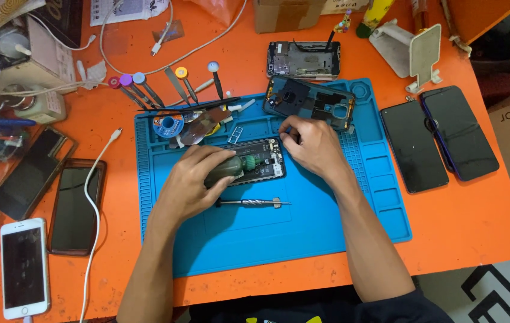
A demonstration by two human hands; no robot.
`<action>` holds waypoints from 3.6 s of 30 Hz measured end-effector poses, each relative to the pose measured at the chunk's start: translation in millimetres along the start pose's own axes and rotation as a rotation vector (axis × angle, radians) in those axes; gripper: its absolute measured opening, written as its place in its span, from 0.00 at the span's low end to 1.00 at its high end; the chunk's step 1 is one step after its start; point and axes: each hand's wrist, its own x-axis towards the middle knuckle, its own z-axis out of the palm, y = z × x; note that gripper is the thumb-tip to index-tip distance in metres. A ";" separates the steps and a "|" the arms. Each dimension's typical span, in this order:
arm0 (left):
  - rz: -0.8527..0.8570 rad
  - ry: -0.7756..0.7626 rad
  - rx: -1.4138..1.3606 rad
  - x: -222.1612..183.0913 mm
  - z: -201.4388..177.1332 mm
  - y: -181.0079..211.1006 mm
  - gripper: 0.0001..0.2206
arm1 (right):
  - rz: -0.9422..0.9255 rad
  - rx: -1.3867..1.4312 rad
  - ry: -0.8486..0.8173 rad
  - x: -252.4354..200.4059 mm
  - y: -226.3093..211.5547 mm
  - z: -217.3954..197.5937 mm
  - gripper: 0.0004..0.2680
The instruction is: The person works on a disassembled smartphone motherboard placed on a blue anti-static mat. They use a screwdriver to remove screws and tweezers to handle small components and connectors on the circuit board. The workspace is cluttered with various tools and phone parts.
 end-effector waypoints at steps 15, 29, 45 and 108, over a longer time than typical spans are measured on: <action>-0.002 0.068 0.054 2.9 8.5 -15.2 0.19 | 0.033 -0.020 -0.021 1.0 -3.9 -2.3 0.04; 0.032 0.043 0.025 1.3 -0.6 -3.3 0.18 | 0.022 -0.013 -0.017 1.5 -4.8 -3.5 0.04; 0.003 0.055 -0.006 1.7 -2.9 -5.3 0.18 | -0.004 -0.006 -0.012 0.9 -3.6 -3.7 0.04; -0.555 -0.037 0.302 -38.4 -1.2 -46.4 0.08 | -0.413 -0.061 0.019 -14.0 -39.0 27.0 0.03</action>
